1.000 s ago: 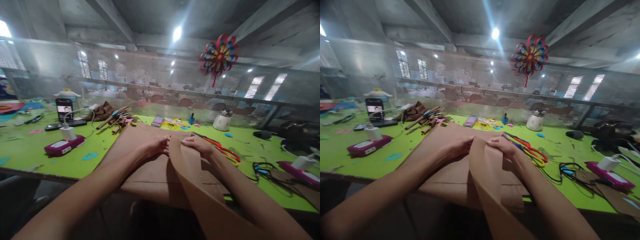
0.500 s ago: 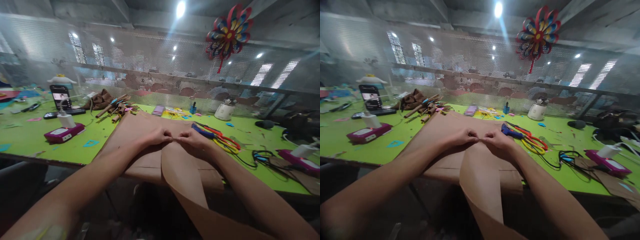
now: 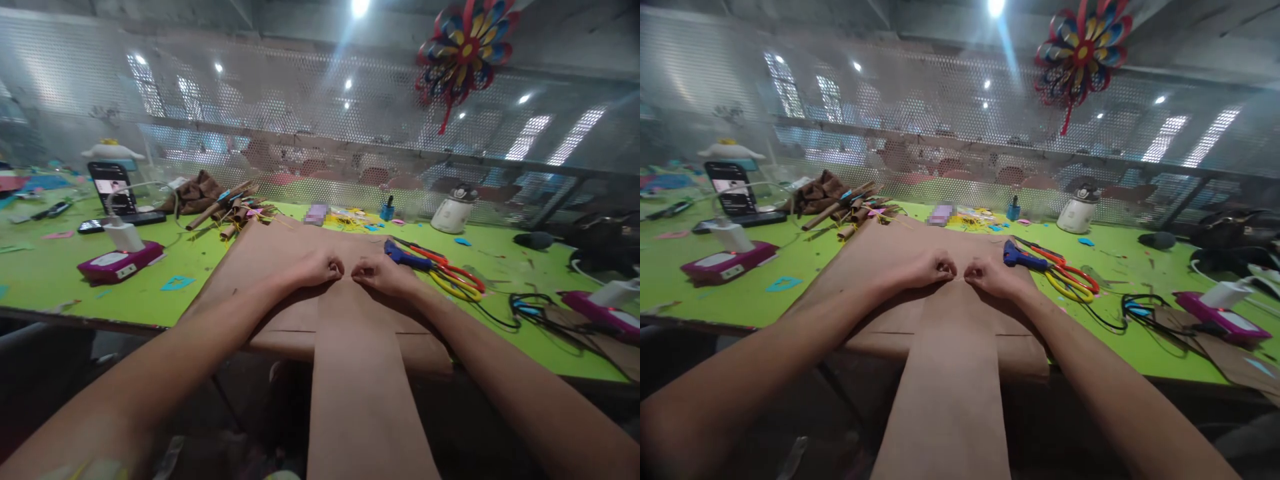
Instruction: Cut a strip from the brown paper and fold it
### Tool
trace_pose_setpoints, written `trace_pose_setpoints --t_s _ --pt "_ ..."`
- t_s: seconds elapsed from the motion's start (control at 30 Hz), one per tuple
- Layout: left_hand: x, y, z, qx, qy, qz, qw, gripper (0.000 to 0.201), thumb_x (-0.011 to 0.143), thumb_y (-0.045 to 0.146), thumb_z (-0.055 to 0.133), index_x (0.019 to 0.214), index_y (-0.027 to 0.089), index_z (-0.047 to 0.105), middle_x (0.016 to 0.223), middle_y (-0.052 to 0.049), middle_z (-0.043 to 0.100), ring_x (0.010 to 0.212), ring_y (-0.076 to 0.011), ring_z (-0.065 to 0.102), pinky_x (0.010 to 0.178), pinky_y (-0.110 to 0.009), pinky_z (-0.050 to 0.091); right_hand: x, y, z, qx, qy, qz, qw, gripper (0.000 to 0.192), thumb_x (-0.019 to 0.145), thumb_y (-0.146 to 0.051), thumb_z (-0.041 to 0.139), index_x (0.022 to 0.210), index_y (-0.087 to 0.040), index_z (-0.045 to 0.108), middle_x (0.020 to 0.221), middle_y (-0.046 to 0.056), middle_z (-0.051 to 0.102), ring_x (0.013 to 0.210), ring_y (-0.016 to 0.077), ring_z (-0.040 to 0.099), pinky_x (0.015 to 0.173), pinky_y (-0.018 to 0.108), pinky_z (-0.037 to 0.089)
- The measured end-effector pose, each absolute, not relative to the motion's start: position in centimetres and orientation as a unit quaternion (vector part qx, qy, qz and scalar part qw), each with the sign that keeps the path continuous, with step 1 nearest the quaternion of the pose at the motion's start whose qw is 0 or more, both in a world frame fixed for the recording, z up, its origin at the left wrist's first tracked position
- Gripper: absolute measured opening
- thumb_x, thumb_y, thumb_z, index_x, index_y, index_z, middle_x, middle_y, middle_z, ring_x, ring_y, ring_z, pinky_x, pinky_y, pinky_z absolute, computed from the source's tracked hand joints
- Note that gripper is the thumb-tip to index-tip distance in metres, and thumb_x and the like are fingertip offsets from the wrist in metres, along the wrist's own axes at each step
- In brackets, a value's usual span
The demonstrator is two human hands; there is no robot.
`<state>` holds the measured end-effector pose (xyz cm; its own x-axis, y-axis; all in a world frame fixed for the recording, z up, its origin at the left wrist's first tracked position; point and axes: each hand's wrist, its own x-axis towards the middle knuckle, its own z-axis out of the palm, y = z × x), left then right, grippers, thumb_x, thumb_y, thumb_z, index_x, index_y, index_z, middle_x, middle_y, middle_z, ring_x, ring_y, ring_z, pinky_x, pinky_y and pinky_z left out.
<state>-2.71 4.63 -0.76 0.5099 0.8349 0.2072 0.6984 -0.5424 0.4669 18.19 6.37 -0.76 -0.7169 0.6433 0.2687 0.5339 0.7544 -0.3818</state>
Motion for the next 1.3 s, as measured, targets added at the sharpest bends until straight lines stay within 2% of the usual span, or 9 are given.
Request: trace_pose_setpoints --t_s 0.07,0.23,0.4,0.6,0.73,0.97,1.3 --pt "-2.7 4.9 -0.9 0.848 0.456 0.207 0.176 0.021 0.074 0.018 0.055 0.085 0.013 0.072 0.074 -0.003 0.066 0.066 -0.0119 0.054 0.062 -0.021 0.040 17.9 6.3 -0.8 -0.316 -0.915 0.145 0.205 0.016 0.079 -0.020 0.058 0.081 -0.015 0.073 0.078 0.008 0.069 0.066 0.0148 0.057 0.064 0.026 0.044" --pt "-2.8 5.1 -1.1 0.849 0.434 0.208 0.216 0.025 0.078 0.024 0.054 0.091 0.013 0.072 0.073 -0.004 0.067 0.062 -0.0118 0.053 0.058 -0.021 0.039 17.6 6.2 -0.5 -0.345 -0.891 0.212 0.206 0.017 0.078 -0.024 0.061 0.087 -0.018 0.074 0.083 0.007 0.072 0.071 0.0183 0.061 0.070 0.030 0.046" --pt "-3.0 5.1 -1.3 0.840 0.447 0.207 0.227 0.021 0.076 0.024 0.058 0.085 0.011 0.071 0.071 -0.005 0.066 0.058 -0.0113 0.051 0.055 -0.022 0.037 18.0 6.2 -0.5 -0.357 -0.878 0.229 0.221 0.016 0.076 -0.025 0.062 0.080 -0.017 0.074 0.077 0.006 0.072 0.069 0.0185 0.060 0.068 0.030 0.046" --pt "-2.8 4.8 -1.3 0.839 0.412 0.218 0.281 0.022 0.077 0.026 0.059 0.089 0.011 0.070 0.076 -0.004 0.067 0.065 -0.0125 0.053 0.063 -0.024 0.040 18.5 6.2 -0.4 -0.351 -0.874 0.250 0.225 0.019 0.077 -0.030 0.061 0.083 -0.017 0.074 0.079 0.005 0.071 0.072 0.0186 0.060 0.072 0.031 0.046" --pt "-2.6 4.5 -0.9 0.843 0.414 0.225 0.260 0.017 0.076 0.023 0.058 0.081 0.010 0.069 0.072 -0.003 0.064 0.065 -0.0121 0.051 0.062 -0.023 0.039 18.4 6.1 -0.1 -0.305 -0.891 0.256 0.218 0.021 0.078 -0.032 0.061 0.084 -0.017 0.074 0.080 0.006 0.069 0.074 0.0182 0.060 0.071 0.030 0.046" --pt "-2.1 3.8 -0.4 0.856 0.430 0.204 0.200 0.012 0.075 0.017 0.055 0.075 0.012 0.066 0.068 -0.002 0.062 0.063 -0.0119 0.049 0.058 -0.023 0.034 17.8 6.0 -0.2 -0.290 -0.913 0.199 0.206 0.020 0.080 -0.030 0.059 0.070 -0.016 0.070 0.074 0.006 0.063 0.063 0.0138 0.054 0.061 0.026 0.042" --pt "-2.3 2.9 0.2 0.844 0.471 0.180 0.183 0.009 0.073 0.018 0.056 0.073 0.013 0.064 0.062 -0.001 0.057 0.058 -0.0115 0.044 0.055 -0.023 0.030 18.5 6.3 -0.6 -0.302 -0.920 0.174 0.180 0.015 0.080 -0.025 0.057 0.075 -0.020 0.070 0.076 0.005 0.065 0.065 0.0147 0.055 0.063 0.026 0.041"
